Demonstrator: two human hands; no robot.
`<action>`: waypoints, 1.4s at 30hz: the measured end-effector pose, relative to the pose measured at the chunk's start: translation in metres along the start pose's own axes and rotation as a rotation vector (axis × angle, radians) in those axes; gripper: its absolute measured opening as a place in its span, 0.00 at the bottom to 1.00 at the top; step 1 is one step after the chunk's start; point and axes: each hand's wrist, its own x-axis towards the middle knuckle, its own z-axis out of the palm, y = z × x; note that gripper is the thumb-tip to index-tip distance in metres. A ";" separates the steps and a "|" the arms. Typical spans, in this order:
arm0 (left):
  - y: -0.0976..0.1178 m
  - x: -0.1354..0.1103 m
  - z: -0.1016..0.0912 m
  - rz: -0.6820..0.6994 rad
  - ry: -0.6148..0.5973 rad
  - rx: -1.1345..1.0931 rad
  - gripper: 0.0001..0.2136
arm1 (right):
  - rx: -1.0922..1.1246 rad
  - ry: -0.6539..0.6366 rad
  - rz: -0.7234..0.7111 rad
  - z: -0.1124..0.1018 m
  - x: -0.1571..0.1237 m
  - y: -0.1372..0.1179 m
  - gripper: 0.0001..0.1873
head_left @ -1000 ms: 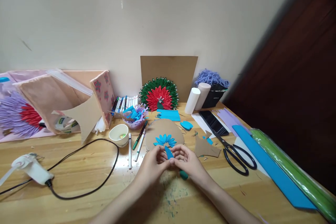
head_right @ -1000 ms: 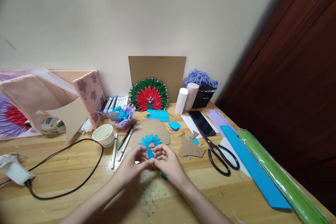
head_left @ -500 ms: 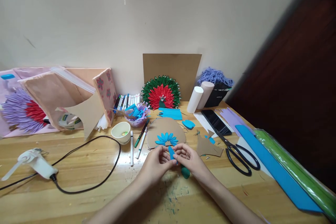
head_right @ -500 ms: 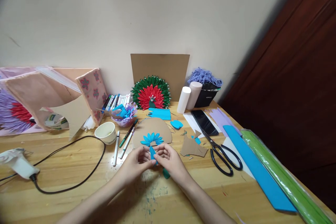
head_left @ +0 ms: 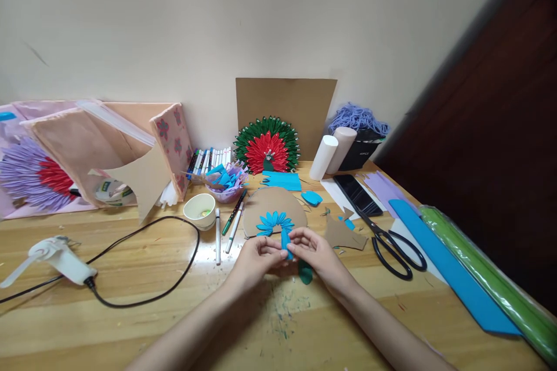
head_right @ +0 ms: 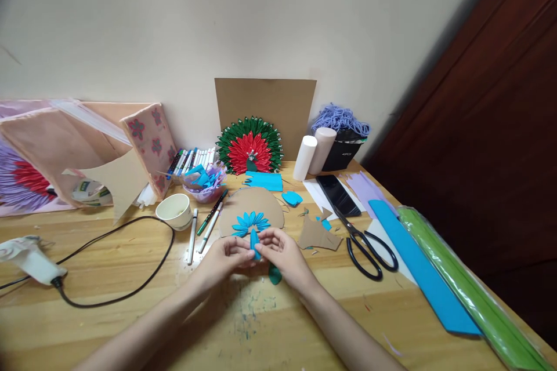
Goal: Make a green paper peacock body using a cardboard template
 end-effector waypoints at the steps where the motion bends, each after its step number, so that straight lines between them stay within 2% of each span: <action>1: 0.001 -0.001 0.000 -0.043 -0.014 -0.033 0.24 | 0.031 -0.002 0.018 0.000 -0.001 -0.001 0.18; 7: 0.003 -0.002 -0.002 -0.155 -0.077 -0.126 0.22 | 0.228 -0.005 0.095 -0.001 -0.002 -0.003 0.18; 15: -0.001 -0.003 -0.003 -0.151 -0.086 -0.164 0.19 | 0.281 -0.047 0.095 -0.001 -0.002 -0.002 0.16; 25: 0.001 -0.002 0.003 -0.004 0.055 -0.111 0.21 | 0.152 0.009 0.104 0.000 -0.003 -0.007 0.16; 36: 0.003 -0.007 0.007 0.004 0.108 -0.119 0.19 | 0.120 0.011 0.071 0.002 -0.005 -0.002 0.16; 42: 0.002 -0.009 0.007 -0.018 0.129 -0.122 0.17 | 0.183 0.012 0.102 0.005 -0.006 0.002 0.15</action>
